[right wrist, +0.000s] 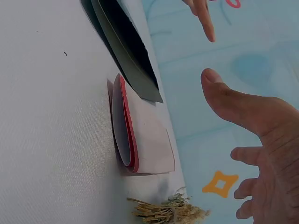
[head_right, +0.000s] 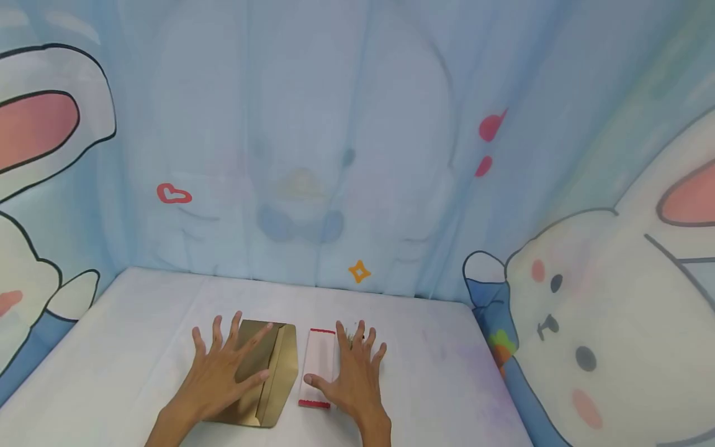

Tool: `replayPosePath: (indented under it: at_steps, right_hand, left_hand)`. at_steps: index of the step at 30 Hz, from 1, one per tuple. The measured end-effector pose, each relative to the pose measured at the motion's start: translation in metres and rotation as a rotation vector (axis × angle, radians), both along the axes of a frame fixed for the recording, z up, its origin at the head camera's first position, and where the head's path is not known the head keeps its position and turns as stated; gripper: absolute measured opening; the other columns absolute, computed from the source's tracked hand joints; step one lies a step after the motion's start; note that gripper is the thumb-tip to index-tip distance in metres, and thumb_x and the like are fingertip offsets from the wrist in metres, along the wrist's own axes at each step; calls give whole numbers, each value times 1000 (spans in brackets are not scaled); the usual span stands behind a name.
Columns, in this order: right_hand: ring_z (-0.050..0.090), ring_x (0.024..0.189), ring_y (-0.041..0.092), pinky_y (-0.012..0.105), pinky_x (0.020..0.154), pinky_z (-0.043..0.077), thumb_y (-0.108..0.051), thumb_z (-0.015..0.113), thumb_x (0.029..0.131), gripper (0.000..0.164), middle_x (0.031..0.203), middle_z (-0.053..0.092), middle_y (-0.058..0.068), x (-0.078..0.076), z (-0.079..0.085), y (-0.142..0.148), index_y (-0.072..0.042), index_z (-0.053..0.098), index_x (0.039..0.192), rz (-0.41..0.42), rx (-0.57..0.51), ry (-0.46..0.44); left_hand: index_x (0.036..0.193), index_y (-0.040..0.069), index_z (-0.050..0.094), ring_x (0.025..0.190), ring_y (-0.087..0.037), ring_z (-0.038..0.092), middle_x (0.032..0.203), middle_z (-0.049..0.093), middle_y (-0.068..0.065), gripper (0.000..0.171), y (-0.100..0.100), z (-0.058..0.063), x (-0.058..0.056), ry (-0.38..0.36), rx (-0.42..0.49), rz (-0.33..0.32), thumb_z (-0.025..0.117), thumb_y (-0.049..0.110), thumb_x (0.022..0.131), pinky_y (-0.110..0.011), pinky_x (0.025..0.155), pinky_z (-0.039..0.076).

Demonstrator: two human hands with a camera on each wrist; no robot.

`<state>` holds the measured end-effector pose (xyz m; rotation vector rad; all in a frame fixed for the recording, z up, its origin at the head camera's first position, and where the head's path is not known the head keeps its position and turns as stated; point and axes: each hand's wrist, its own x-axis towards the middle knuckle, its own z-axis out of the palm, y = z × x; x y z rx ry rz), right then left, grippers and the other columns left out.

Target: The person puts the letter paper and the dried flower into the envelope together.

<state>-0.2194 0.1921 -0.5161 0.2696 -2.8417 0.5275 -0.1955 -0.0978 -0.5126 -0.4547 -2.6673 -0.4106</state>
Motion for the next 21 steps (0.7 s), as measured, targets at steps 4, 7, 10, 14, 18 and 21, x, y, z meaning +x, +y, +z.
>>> replayPosePath:
  at_steps: [4, 7, 10, 14, 18, 21]
  right_hand:
    - [45, 152, 58, 81, 119, 35, -62, 84, 86, 95, 163, 50, 33, -3, 2, -4, -12, 54, 161, -53, -16, 78]
    - [73, 122, 42, 62, 99, 59, -42, 88, 92, 63, 133, 77, 22, -4, 4, -12, -8, 71, 143, -144, -56, 189]
    - [80, 86, 32, 48, 71, 62, -27, 88, 93, 37, 98, 84, 15, -5, 7, -23, -3, 82, 121, -255, -142, 256]
    - [76, 73, 32, 50, 67, 59, -17, 91, 88, 29, 83, 81, 17, -4, 6, -39, 6, 82, 103, -349, -251, 190]
    - [68, 68, 29, 48, 65, 53, -17, 96, 82, 34, 76, 72, 16, -3, -7, -53, 8, 76, 92, -390, -234, 57]
    - [63, 71, 30, 48, 64, 49, -17, 98, 79, 36, 76, 66, 17, -2, -15, -63, 7, 72, 89, -417, -207, 8]
  left_hand:
    - [168, 39, 42, 153, -68, 37, 171, 40, -32, 80, 2, 2, 1, -48, 38, -11, 70, 64, 98, -93, 114, 24]
    - [168, 40, 42, 155, -69, 32, 171, 37, -35, 75, 3, 1, 5, -135, 99, -38, 69, 59, 101, -91, 117, 21]
    - [166, 41, 45, 154, -71, 29, 169, 36, -39, 68, 3, -3, 8, -238, 149, -70, 69, 54, 104, -90, 118, 21]
    - [161, 38, 54, 147, -76, 35, 165, 38, -43, 59, 5, -9, 9, -344, 176, -95, 71, 47, 104, -90, 114, 29]
    - [158, 29, 58, 146, -78, 34, 165, 39, -43, 59, 8, -15, 10, -445, 213, -90, 74, 45, 103, -88, 114, 33]
    - [158, 24, 57, 148, -77, 31, 165, 39, -42, 64, 8, -20, 11, -481, 228, -75, 77, 44, 101, -85, 116, 35]
